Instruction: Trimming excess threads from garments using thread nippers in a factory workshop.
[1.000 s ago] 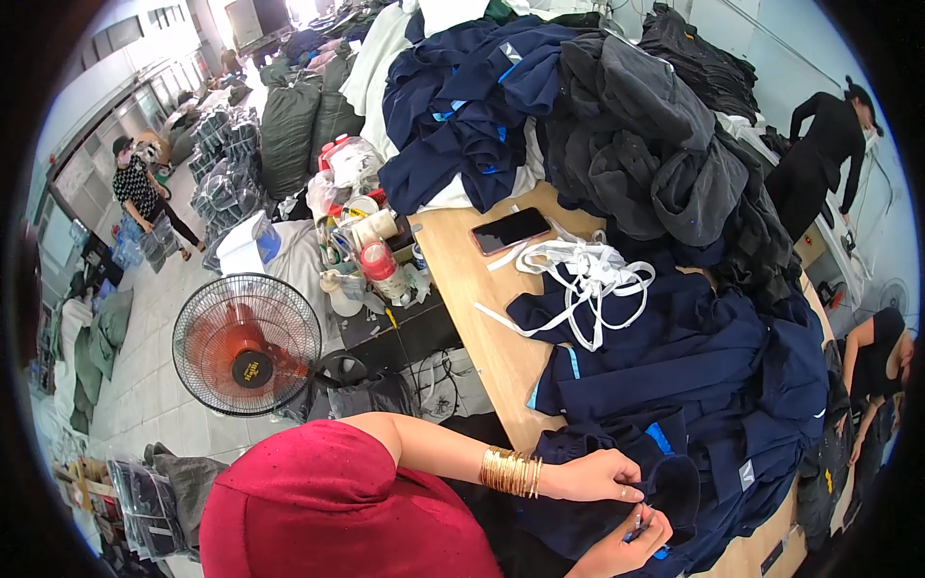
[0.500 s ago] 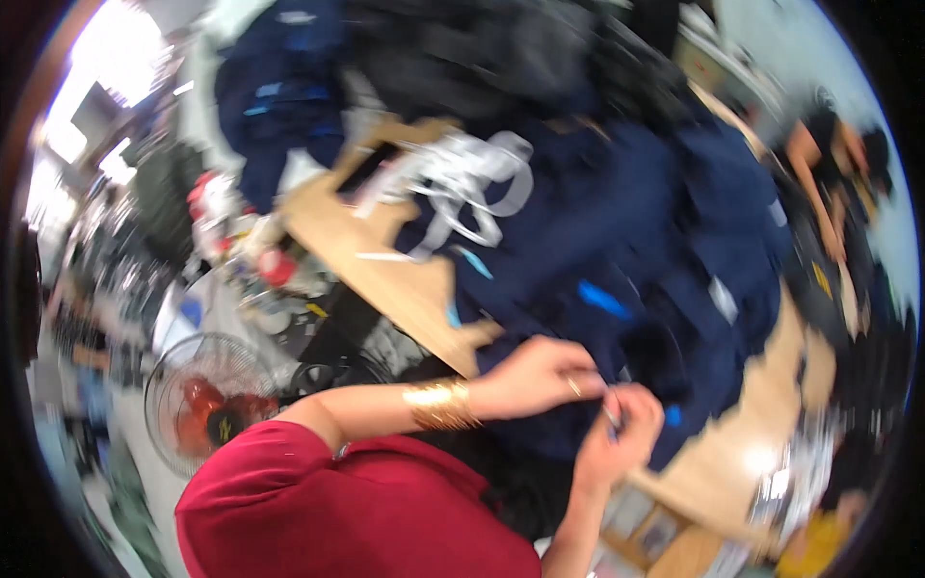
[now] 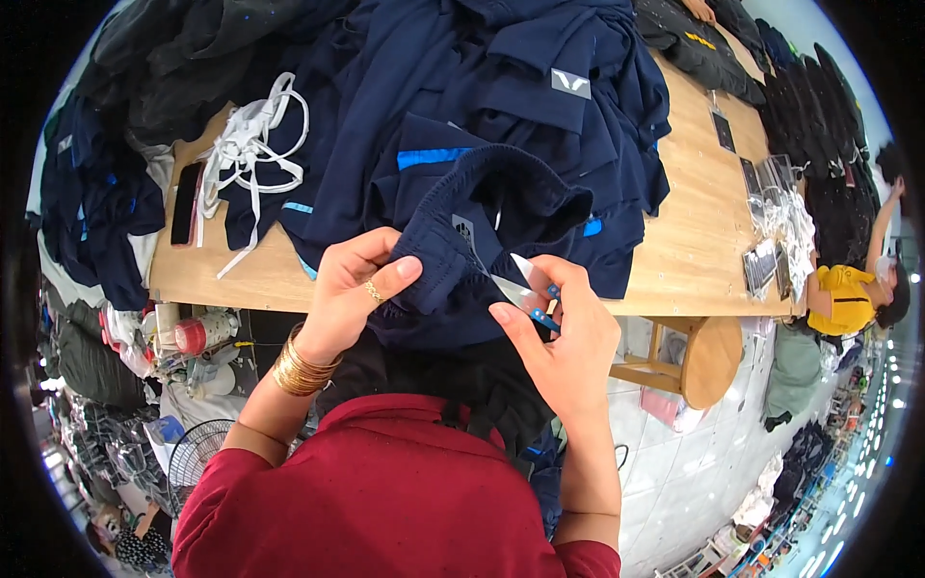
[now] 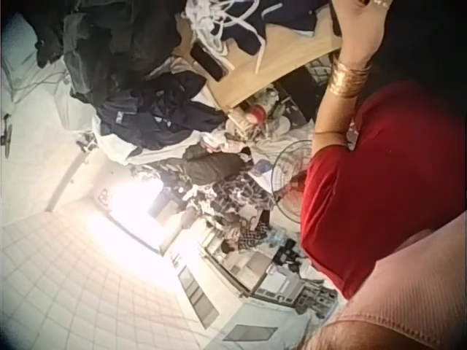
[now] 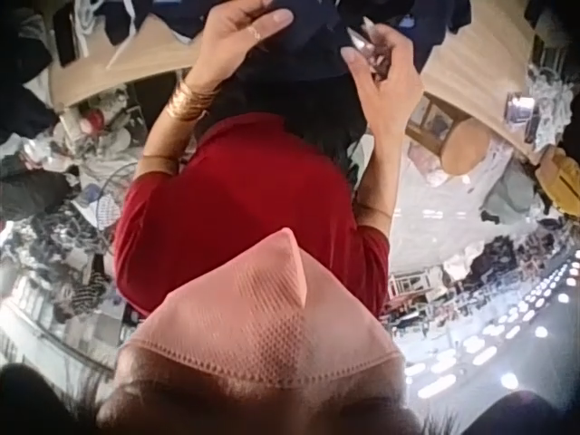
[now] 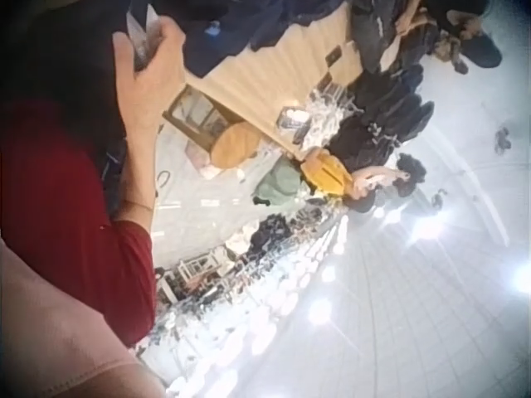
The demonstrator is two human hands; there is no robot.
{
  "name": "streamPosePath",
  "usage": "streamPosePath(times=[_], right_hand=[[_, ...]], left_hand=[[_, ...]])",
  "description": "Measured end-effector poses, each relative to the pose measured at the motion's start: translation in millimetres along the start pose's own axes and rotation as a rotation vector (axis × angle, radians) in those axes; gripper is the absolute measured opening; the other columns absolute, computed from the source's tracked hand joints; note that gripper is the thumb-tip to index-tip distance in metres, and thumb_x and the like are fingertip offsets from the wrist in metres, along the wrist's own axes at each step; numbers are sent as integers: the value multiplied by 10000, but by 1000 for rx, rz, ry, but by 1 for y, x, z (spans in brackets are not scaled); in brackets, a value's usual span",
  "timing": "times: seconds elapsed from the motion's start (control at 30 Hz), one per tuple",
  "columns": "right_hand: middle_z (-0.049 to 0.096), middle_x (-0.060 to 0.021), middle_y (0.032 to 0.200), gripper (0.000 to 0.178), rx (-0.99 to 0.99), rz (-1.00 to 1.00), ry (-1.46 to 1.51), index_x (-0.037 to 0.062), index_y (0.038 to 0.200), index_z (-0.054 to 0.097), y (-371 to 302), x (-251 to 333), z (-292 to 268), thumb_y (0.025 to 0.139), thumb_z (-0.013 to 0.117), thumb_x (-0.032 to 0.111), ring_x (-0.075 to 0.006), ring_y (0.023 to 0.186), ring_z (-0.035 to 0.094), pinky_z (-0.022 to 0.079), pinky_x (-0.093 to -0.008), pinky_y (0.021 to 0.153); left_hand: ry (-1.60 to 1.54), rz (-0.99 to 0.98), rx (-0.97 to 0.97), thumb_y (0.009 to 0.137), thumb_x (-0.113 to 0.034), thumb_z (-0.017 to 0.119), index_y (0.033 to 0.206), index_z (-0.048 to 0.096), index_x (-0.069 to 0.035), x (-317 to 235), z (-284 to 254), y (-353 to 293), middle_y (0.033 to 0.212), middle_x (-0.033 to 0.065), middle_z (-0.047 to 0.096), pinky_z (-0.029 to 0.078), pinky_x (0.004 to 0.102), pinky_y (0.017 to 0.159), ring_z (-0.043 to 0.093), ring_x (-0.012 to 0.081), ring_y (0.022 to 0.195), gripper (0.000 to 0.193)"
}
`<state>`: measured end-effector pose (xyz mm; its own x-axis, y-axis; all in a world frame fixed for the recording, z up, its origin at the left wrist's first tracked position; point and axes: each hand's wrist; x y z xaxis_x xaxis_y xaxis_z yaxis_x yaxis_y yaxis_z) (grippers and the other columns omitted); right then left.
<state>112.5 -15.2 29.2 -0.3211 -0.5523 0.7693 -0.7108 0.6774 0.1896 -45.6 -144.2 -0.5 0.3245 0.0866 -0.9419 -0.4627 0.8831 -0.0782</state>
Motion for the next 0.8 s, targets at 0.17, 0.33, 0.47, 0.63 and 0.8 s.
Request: streamPosePath(times=[0.17, 0.33, 0.47, 0.63, 0.8], right_hand=[[548, -48, 704, 290, 68, -115, -65, 62, 939, 567, -1, 5, -3, 718, 717, 177, -153, 571, 513, 413, -240, 522], [542, -62, 678, 271, 92, -197, -81, 41, 908, 577, -1, 5, 1, 720, 711, 183, -180, 529, 510, 389, -255, 482], [539, -54, 660, 257, 105, -303, -168, 49, 882, 582, 0, 8, 5, 716, 707, 200, -204, 509, 503, 371, -282, 463], [534, -46, 651, 258, 100, -328, -235, 63, 877, 584, 2, 11, 7, 715, 704, 224, -206, 518, 507, 370, -294, 466], [541, -37, 671, 266, 124, -342, -270, 72, 882, 585, 1, 14, 6, 708, 713, 228, -192, 516, 499, 372, -287, 467]], left_hand=[[53, -10, 23, 864, -105, 564, 948, 582, 38, -7, -2, -3, 825, -3, 596, 432, 191, 711, 510, 37, 771, 166], [88, -42, 90, 867, -128, 562, 933, 585, 30, -7, -8, -3, 811, -11, 581, 423, 188, 694, 497, 33, 768, 173], [64, -58, 102, 869, -134, 561, 936, 586, 30, -5, -11, -3, 819, -11, 579, 419, 187, 689, 490, 31, 767, 179], [95, -53, 160, 869, -132, 561, 953, 584, 33, -9, -12, -5, 834, -12, 578, 417, 192, 692, 484, 31, 768, 187], [115, -27, 168, 871, -128, 557, 950, 582, 33, -7, -14, -6, 833, -10, 578, 419, 196, 695, 486, 35, 771, 181]])
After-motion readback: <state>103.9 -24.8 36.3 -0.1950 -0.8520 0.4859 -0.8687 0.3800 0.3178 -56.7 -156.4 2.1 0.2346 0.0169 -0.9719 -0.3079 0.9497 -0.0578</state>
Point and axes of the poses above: each hand's wrist, its own y-axis towards the middle knuckle, its own z-axis out of the palm, x = y × z
